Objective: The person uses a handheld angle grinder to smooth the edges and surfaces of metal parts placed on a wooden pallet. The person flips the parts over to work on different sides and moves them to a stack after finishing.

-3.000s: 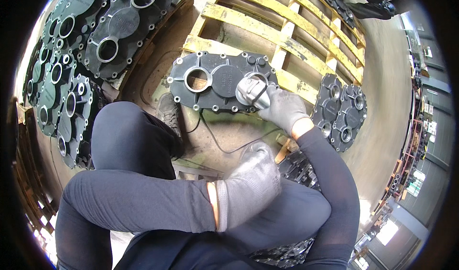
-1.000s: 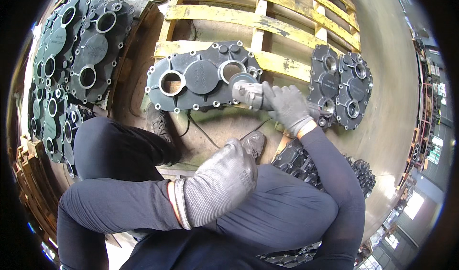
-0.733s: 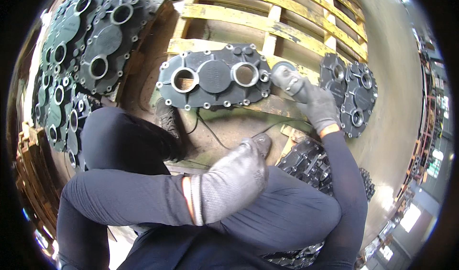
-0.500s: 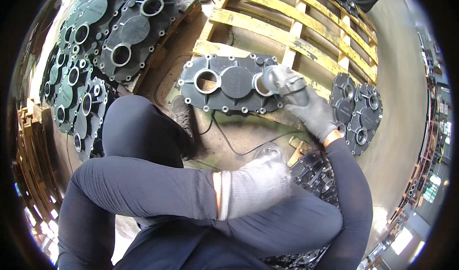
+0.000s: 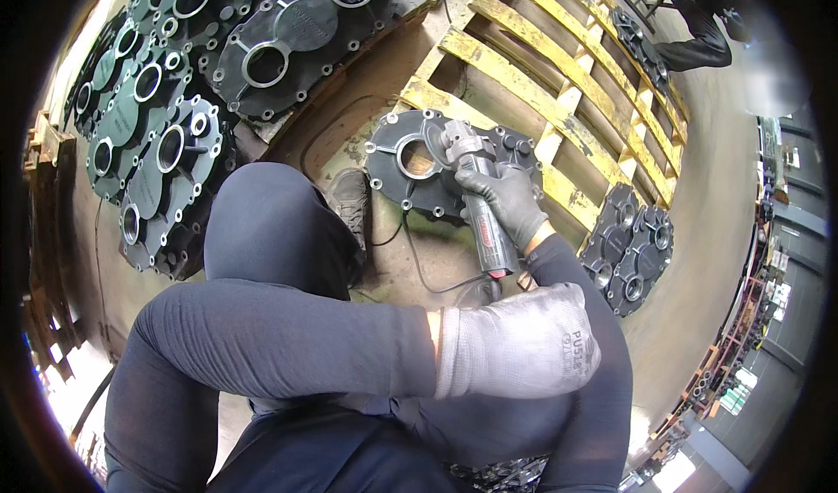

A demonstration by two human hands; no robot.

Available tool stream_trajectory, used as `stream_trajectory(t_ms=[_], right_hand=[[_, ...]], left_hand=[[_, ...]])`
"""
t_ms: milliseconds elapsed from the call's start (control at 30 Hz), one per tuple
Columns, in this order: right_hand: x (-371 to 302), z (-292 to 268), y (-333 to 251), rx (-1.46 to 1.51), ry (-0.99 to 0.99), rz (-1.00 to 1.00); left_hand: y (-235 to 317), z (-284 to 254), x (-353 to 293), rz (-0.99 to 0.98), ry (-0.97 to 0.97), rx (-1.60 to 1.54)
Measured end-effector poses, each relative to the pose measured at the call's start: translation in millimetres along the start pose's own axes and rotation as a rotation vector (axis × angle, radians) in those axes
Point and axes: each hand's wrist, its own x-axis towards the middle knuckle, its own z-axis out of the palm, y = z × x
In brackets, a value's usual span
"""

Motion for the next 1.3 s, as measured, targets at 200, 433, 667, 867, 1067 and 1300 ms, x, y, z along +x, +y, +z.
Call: stream_trajectory(t_ms=[200, 433, 667, 867, 1067, 1300], right_hand=[[18, 22, 0, 0.034, 0.036, 0.046], [22, 32, -10, -0.037, 0.058, 0.013], [40, 51, -31, -0.509, 0.037, -0.18], [19, 78, -52, -1.001, -0.018, -0.235], [-12, 78, -34, -1.356, -0.14, -0.272], [-62, 36, -17, -1.469, 0.045, -0.293]], left_hand=[[6, -5, -9, -0.02, 0.165, 0.047], [9, -28, -11, -0.042, 0.135, -0.07], [7, -24, -7, -0.076, -0.116, -0.002], [0, -11, -16, -0.052, 0.184, 0.03], [-3, -4, -13, -0.056, 0.05, -0.016], [-25, 71, -12, 0.11, 0.17, -0.205]])
